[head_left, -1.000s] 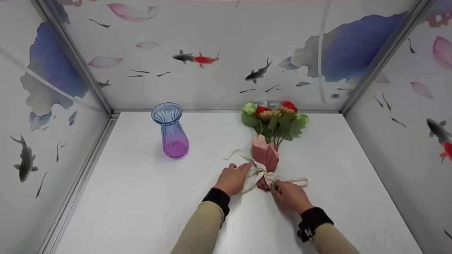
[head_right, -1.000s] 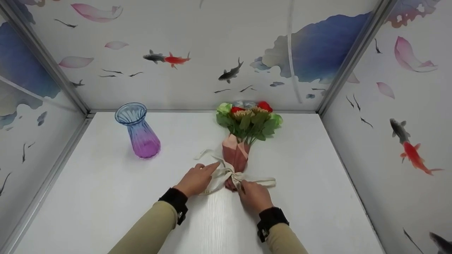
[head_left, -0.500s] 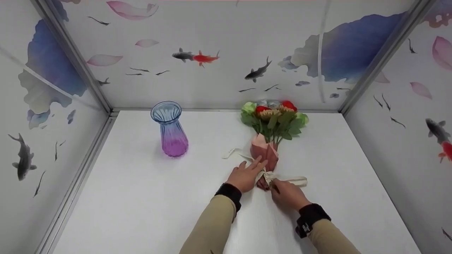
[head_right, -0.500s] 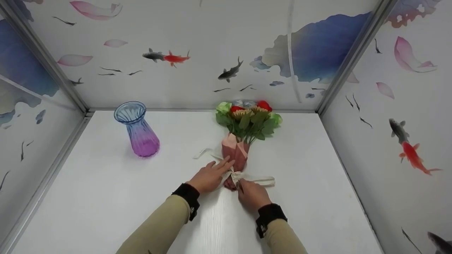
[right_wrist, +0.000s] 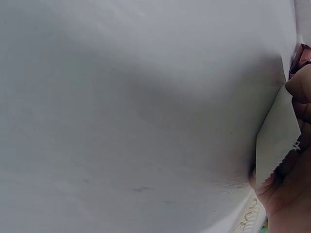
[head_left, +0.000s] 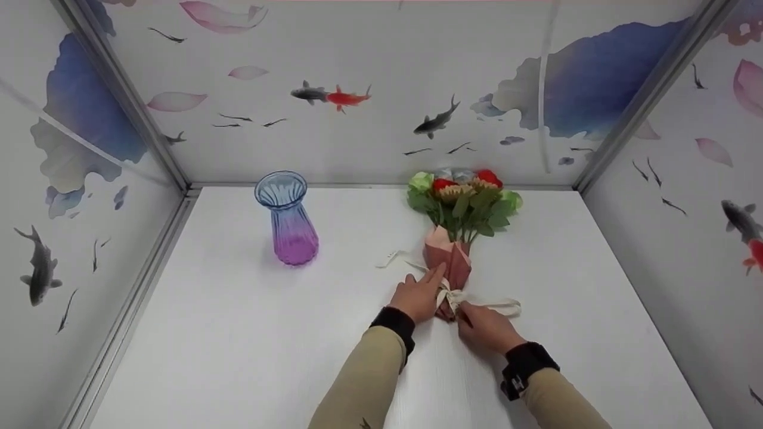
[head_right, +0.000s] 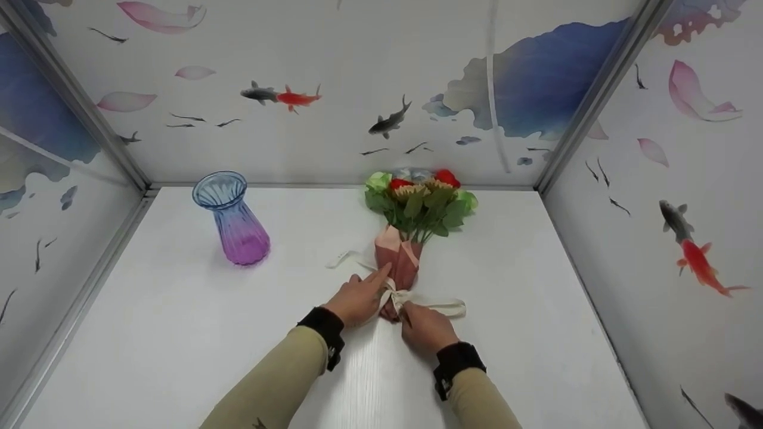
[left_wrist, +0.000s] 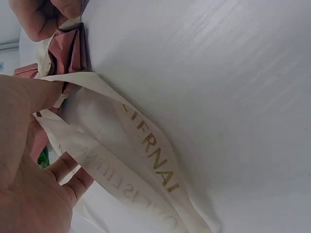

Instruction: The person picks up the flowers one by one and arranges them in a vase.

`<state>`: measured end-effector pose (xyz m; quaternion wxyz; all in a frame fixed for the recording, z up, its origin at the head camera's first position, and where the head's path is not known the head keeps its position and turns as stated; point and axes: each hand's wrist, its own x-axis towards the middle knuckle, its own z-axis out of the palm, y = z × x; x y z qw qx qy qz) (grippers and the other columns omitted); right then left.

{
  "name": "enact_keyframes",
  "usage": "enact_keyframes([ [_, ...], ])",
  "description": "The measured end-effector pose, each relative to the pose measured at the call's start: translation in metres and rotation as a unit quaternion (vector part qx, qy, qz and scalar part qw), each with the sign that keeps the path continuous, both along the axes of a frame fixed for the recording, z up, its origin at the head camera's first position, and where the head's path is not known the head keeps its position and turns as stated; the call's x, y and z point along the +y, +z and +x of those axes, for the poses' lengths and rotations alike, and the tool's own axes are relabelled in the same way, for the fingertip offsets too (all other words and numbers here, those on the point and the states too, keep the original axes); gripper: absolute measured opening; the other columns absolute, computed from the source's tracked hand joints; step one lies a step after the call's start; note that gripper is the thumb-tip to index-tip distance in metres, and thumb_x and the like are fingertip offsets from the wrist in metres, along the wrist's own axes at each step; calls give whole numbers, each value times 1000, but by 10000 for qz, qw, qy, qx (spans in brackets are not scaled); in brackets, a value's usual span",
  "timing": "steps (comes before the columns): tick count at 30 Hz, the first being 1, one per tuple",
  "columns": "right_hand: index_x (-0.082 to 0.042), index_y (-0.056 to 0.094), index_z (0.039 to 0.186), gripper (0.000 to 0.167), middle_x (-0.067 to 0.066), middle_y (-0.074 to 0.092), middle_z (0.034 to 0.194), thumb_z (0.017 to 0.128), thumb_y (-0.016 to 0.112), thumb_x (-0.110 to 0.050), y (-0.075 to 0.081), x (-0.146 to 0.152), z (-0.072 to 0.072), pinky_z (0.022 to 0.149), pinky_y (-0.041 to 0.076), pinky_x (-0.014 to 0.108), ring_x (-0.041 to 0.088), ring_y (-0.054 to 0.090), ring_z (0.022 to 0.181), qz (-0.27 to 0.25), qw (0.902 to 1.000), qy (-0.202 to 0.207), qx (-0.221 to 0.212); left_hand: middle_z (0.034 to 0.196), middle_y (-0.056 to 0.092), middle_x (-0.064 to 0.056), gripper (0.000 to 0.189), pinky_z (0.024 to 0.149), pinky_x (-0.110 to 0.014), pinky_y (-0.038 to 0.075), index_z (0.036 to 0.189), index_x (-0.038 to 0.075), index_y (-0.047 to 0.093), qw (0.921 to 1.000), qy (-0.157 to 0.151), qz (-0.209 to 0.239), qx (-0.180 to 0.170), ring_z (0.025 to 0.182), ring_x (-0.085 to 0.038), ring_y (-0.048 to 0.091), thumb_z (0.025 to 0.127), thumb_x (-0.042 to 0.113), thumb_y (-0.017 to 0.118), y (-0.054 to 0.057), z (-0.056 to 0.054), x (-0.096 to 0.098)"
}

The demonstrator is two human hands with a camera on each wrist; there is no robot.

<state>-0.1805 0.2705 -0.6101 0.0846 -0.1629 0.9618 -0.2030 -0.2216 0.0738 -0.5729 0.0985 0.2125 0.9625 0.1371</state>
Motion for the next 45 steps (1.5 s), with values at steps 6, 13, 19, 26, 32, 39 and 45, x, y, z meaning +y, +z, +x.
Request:
enact_keyframes([
  [6,-15,58,93,7,-7,50,74,97,61,-11,2,0,1,62,41,33,11,45,65,-79,9999,84,35,141,57,-8,54,98,-49,49,160,18,36,9997,70,-162,157,121,-37,54,109,29,47,-4,0,0],
  [13,-16,57,91,9,-7,49,73,97,61,-11,2,0,-1,61,41,33,12,45,65,-45,9999,73,69,133,60,-18,42,100,-44,51,149,4,48,9982,-41,555,-238,119,-36,61,110,20,43,0,-3,-9],
  [19,-15,56,92,9,-7,48,72,97,61,-10,2,3,-1,59,40,33,12,44,64,-104,9998,69,159,103,63,-13,18,79,-37,56,115,6,69,9980,-181,522,294,90,-28,67,100,5,60,6,-8,-20],
  [26,-16,54,86,14,-8,44,68,96,61,-11,-2,7,-1,58,36,29,10,42,62,-215,9996,-165,121,94,62,-7,11,71,-38,57,103,9,76,9960,-44,507,730,82,-26,67,99,15,66,8,-8,-35],
  [32,-13,53,84,15,-5,46,70,94,62,-8,0,14,-3,58,37,29,12,45,64,-895,9934,-715,-73,95,66,-5,11,70,-43,58,103,14,78,9964,89,293,789,85,-27,70,97,18,69,13,-10,-48],
  [39,-10,55,89,10,0,52,76,92,62,-5,9,26,-6,61,40,29,15,49,70,-1286,9851,-1133,-151,86,68,-5,10,66,-45,56,95,13,73,9964,192,248,783,81,-28,69,99,19,66,16,-11,-67],
  [45,-4,62,106,11,5,60,86,96,57,-1,12,31,-7,65,45,31,18,54,75,-1464,9810,-1233,-302,90,72,-7,10,67,-46,56,97,12,73,9962,274,395,732,83,-29,70,99,19,66,18,-10,-85],
])
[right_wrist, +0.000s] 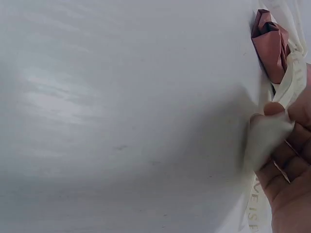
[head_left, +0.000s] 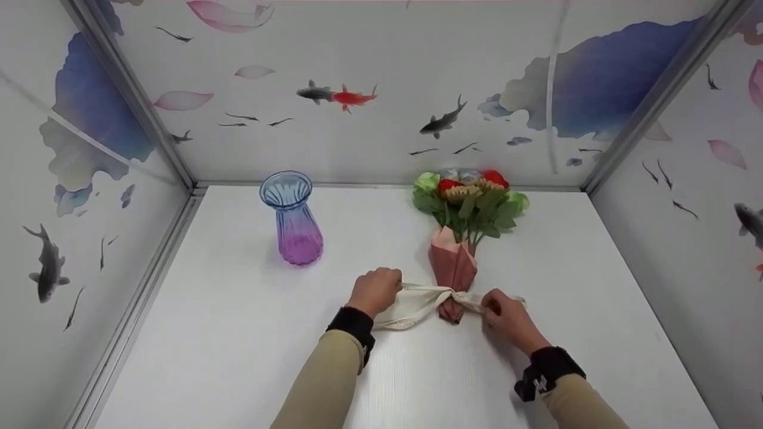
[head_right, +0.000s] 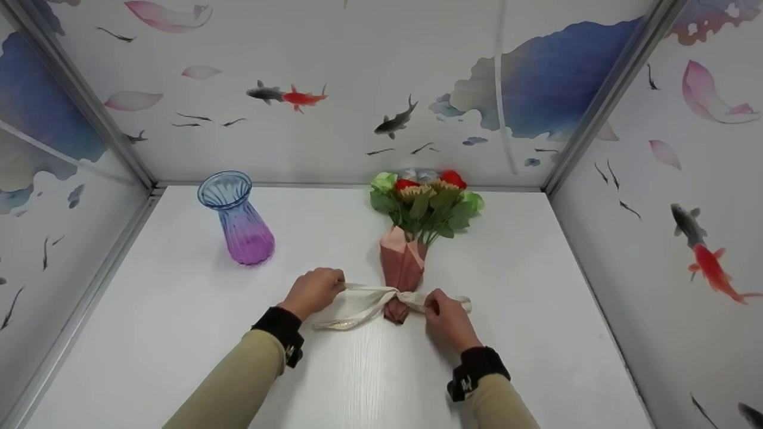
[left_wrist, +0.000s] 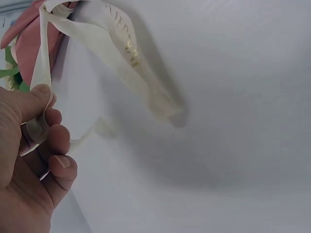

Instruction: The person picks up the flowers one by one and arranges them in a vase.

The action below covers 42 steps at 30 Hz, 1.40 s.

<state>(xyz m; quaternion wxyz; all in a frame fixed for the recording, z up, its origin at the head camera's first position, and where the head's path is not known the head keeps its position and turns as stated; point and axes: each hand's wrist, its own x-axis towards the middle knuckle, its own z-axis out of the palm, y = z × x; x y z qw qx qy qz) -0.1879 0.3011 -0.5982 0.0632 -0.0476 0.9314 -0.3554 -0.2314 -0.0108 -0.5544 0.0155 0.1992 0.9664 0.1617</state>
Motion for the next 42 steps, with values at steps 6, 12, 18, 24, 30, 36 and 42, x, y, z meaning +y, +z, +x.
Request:
enact_keyframes([
  [6,2,71,113,22,9,66,98,100,54,-1,0,0,-4,81,52,44,23,62,89,660,9945,253,771,87,71,-5,10,66,-46,56,95,13,73,9997,15,177,141,83,-27,70,98,20,68,1,1,-12],
  [12,-4,75,105,14,5,67,94,99,65,-12,3,1,-6,78,52,44,22,63,86,908,9910,433,884,84,71,-4,14,63,-43,55,91,12,73,9994,41,264,232,78,-25,69,98,23,68,2,3,-22],
  [18,-9,73,101,11,7,75,99,98,68,-18,5,4,-8,79,53,45,23,67,89,737,9932,392,813,79,70,-5,17,62,-42,52,87,11,71,9995,65,299,113,72,-24,66,98,24,68,0,4,-31],
  [24,-10,71,100,9,4,73,93,100,66,-16,3,7,-11,73,49,38,16,60,79,710,9934,397,813,79,69,-5,20,61,-43,52,86,10,68,9994,35,333,96,72,-26,67,100,25,67,-6,5,-37],
  [30,-9,68,97,9,1,69,87,101,64,-17,0,6,-12,69,43,33,14,52,74,660,9941,341,786,83,70,-8,19,64,-46,54,88,9,63,9993,53,375,-69,77,-31,70,102,23,64,-11,6,-40],
  [36,-8,65,96,8,0,63,84,102,61,-12,-6,5,-12,69,43,32,14,50,74,542,9965,233,593,84,70,-10,19,63,-44,54,93,8,61,9989,30,423,-213,78,-31,70,104,24,60,-17,9,-43],
  [42,-5,62,95,9,3,61,83,102,59,-9,-12,7,-13,71,45,36,17,51,75,596,9972,92,449,85,70,-11,17,64,-43,54,96,9,58,9965,69,622,-554,79,-30,70,105,23,58,-22,12,-46],
])
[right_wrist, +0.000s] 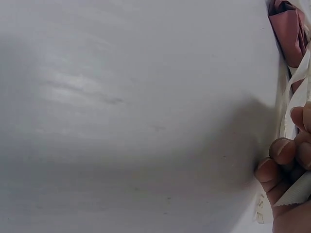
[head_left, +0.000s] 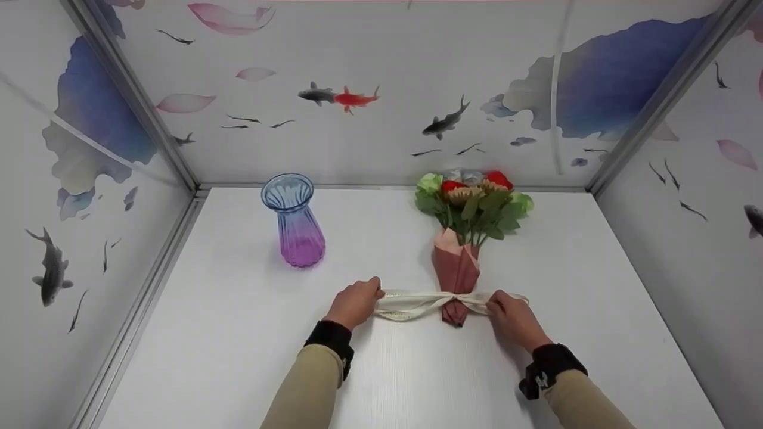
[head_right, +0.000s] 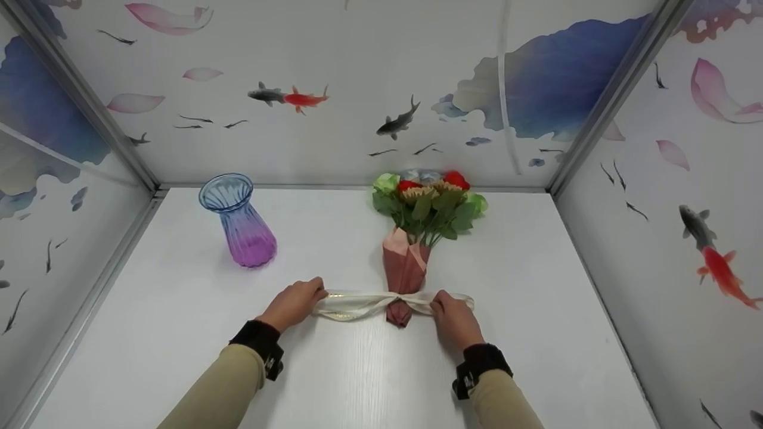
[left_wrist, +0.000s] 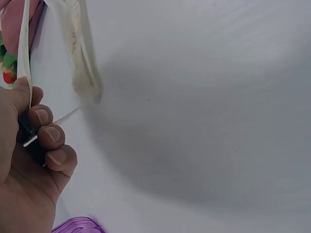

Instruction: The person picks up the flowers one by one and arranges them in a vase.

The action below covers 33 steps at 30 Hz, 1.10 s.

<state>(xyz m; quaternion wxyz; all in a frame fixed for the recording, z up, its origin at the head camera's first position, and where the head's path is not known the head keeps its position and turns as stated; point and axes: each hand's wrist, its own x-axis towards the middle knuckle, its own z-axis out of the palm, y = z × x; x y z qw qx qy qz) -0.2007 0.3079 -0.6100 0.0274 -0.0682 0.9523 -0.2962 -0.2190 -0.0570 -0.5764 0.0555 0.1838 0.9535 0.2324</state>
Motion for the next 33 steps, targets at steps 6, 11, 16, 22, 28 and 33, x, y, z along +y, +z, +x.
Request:
enact_keyframes([
  [6,-4,61,95,9,4,60,82,102,59,-9,-3,3,0,70,44,37,18,50,75,64,9999,-84,26,86,69,-11,16,68,-43,53,95,9,55,9998,-7,113,-178,82,-31,70,106,21,56,-5,3,-2],
  [11,-3,61,94,9,3,59,81,102,59,-8,-3,4,2,69,43,36,18,50,75,64,9998,-156,91,85,69,-12,14,67,-44,52,94,9,55,9997,-31,194,-111,82,-33,71,105,17,57,-11,5,-5],
  [16,-4,61,94,10,5,61,82,102,58,-9,-3,5,4,71,45,40,20,52,75,181,9994,-261,130,84,69,-12,14,66,-46,52,94,9,54,9999,-5,172,-11,81,-35,71,105,17,57,-15,6,-7],
  [22,-5,59,95,10,6,61,81,103,56,-10,-4,8,8,69,45,39,21,52,73,218,9987,-450,-1,80,66,-11,15,64,-45,51,92,9,53,9998,127,110,-105,78,-33,69,105,17,56,-19,8,-14],
  [28,-7,59,97,13,6,62,81,105,53,-13,-2,9,11,69,45,38,20,53,73,95,9983,-548,-174,81,66,-12,15,67,-47,52,92,10,53,9994,251,107,-199,83,-36,70,105,16,56,-20,11,-19],
  [33,-7,60,98,12,6,63,82,105,53,-14,-2,11,12,70,45,38,20,54,74,137,9980,-591,-193,83,68,-14,14,67,-50,53,93,9,55,9994,311,-6,-159,83,-39,70,105,16,57,-18,13,-20],
])
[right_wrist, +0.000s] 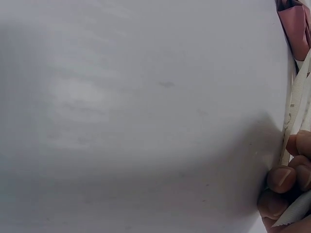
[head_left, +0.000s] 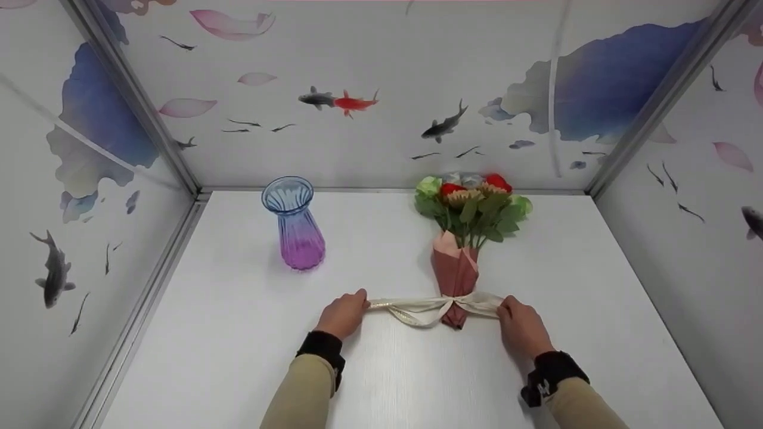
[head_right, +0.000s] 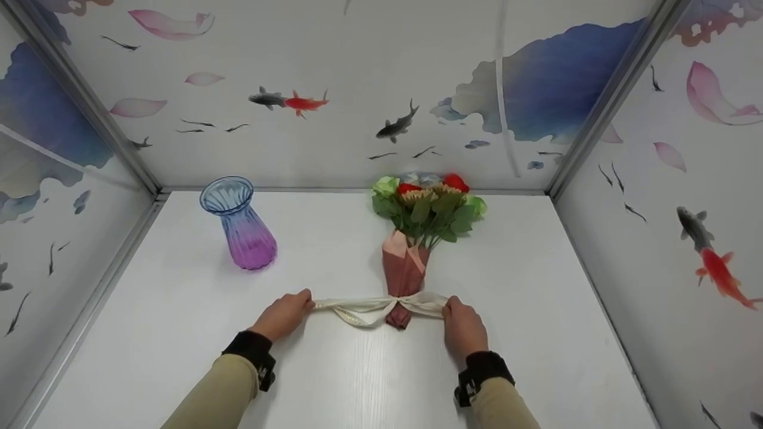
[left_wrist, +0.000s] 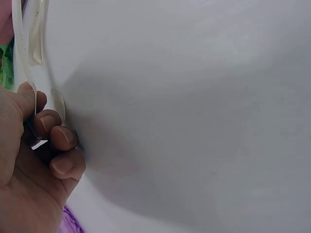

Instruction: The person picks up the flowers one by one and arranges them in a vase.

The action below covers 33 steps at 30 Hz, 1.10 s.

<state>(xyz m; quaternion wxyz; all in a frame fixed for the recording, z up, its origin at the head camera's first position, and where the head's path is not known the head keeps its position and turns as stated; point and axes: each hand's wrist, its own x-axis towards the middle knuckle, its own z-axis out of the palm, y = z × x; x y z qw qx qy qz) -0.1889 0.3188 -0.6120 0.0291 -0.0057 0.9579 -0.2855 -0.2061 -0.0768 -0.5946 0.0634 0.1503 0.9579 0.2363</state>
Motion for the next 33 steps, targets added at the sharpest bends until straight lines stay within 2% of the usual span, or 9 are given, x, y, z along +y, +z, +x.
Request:
enact_keyframes([
  [7,-5,60,100,12,7,63,84,105,52,-14,1,3,1,70,45,40,21,54,73,51,9998,-171,13,84,69,-15,15,64,-52,54,93,9,56,9999,107,-95,57,81,-40,70,104,18,57,-5,-2,-1],
  [15,-4,60,101,15,7,62,84,105,50,-15,2,9,2,69,44,38,21,53,73,26,9995,-293,-95,85,70,-14,15,65,-52,53,93,10,56,9997,166,-154,-34,81,-39,70,104,20,57,-9,-4,-8],
  [21,-2,61,99,13,9,65,85,103,53,-12,4,13,4,69,46,40,22,56,73,74,9994,-326,-27,80,68,-14,16,61,-51,53,92,9,56,9998,100,-134,94,77,-38,70,104,19,57,-8,-3,-10],
  [26,-2,61,98,14,9,65,84,103,52,-13,0,15,4,69,47,39,21,56,72,68,9994,-335,-84,80,67,-13,16,61,-51,52,93,9,56,9999,93,-72,40,76,-37,69,105,20,56,-5,-2,-10],
  [33,-3,59,96,13,9,64,81,103,53,-12,-1,16,4,67,45,39,21,54,70,76,9994,-331,49,80,67,-13,15,60,-51,52,94,9,57,9999,48,-105,103,75,-38,69,104,20,58,-3,-1,-13],
])
